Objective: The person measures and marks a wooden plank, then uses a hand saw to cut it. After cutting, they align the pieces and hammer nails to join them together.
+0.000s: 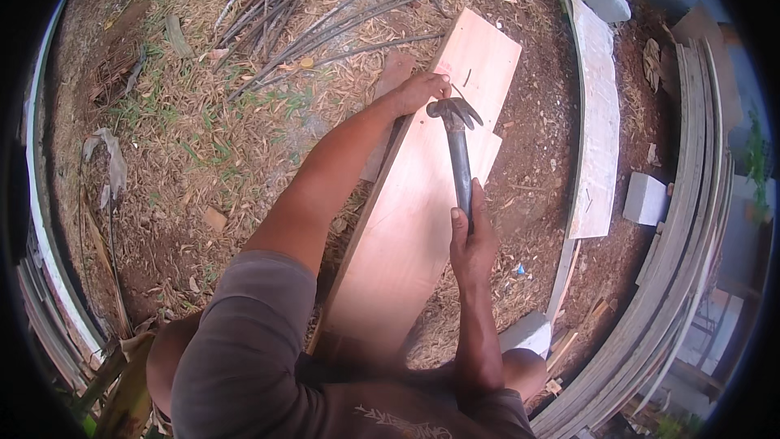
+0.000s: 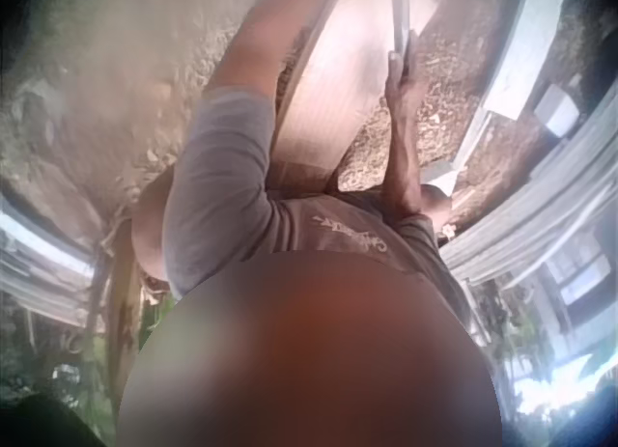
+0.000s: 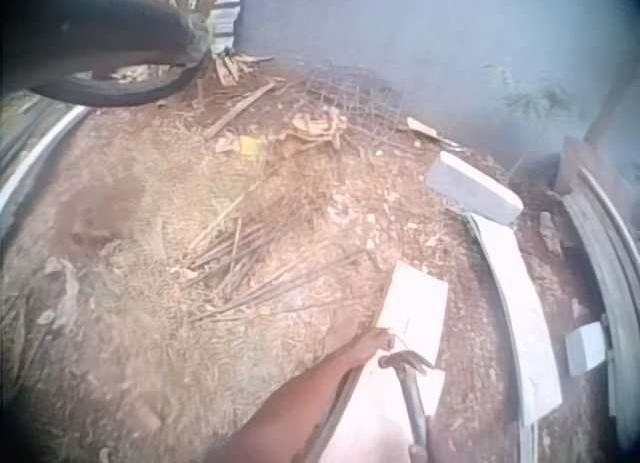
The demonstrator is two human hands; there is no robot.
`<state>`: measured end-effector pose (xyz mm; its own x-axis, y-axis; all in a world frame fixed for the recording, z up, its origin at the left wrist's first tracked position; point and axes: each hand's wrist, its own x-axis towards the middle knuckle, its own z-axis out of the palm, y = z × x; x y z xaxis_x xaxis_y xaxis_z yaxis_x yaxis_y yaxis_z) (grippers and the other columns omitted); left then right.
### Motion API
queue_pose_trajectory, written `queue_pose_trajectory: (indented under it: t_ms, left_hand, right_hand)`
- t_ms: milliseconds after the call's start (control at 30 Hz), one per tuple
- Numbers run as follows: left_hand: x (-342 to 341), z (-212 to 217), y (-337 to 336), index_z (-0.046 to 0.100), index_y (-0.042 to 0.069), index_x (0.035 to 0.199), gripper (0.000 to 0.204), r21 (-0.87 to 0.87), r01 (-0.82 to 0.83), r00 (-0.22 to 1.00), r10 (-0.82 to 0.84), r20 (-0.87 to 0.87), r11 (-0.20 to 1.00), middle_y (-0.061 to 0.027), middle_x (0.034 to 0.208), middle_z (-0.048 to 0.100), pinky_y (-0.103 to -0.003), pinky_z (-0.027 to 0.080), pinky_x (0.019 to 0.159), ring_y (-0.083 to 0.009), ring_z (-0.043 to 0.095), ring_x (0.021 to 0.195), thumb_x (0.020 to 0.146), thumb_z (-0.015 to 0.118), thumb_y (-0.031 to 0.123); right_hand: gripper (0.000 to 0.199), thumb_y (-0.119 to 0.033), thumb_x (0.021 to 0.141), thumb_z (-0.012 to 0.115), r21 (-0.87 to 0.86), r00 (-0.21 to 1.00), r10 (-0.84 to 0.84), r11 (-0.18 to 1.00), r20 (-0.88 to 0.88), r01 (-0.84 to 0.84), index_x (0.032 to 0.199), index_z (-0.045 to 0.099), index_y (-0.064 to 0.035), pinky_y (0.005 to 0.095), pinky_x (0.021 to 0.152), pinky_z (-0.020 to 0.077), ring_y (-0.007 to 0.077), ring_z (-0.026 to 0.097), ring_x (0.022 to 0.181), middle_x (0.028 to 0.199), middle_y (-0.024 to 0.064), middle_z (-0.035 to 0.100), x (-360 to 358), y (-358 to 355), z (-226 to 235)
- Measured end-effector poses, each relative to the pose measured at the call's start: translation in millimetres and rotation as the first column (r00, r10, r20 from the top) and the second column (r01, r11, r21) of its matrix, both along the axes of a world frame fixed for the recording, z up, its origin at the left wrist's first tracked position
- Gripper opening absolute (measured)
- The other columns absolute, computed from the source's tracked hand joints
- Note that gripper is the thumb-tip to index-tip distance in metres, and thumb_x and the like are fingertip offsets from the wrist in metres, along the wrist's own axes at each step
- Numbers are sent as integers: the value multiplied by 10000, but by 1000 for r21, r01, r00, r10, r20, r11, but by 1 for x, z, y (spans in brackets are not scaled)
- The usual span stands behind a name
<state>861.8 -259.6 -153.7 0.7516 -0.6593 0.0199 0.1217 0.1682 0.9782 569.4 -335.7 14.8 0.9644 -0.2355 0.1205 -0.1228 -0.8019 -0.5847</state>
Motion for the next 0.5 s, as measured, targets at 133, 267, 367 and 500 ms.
queue_pose_trajectory:
  t_ms: [133,267,367,500]
  left_hand:
    - [-1,1,1,672,57,853,474,49,-16,999,17,-36,999,-66,894,662,-361,463,953,-205,622,950,1073,452,414]
    - [2,23,10,720,44,970,388,158,67,998,-69,7,985,-65,930,684,-350,473,942,-195,628,951,1058,495,347]
    - [13,48,15,735,62,1067,211,249,154,985,-169,39,956,-79,906,683,-358,506,877,-188,637,915,993,608,214]
    - [28,72,-11,724,66,1137,230,651,-177,778,-300,552,738,-133,1128,704,-417,570,884,-296,696,1086,924,640,84]
  right_hand:
    - [617,-343,1049,608,46,900,-88,992,-426,119,1575,421,-80,428,795,547,368,706,889,1017,251,689,-6,-4,13]
    - [626,-333,1051,626,329,931,-112,915,-348,233,1589,411,-97,285,596,455,141,538,653,860,53,610,-43,-2,51]
    - [638,-313,1058,619,643,875,-70,650,-479,405,1603,380,-83,235,526,400,70,474,591,808,-11,552,-105,2,81]
    - [615,-214,1049,626,665,821,-26,572,-570,480,1597,386,-69,231,562,434,58,482,646,910,-9,554,-155,2,73]
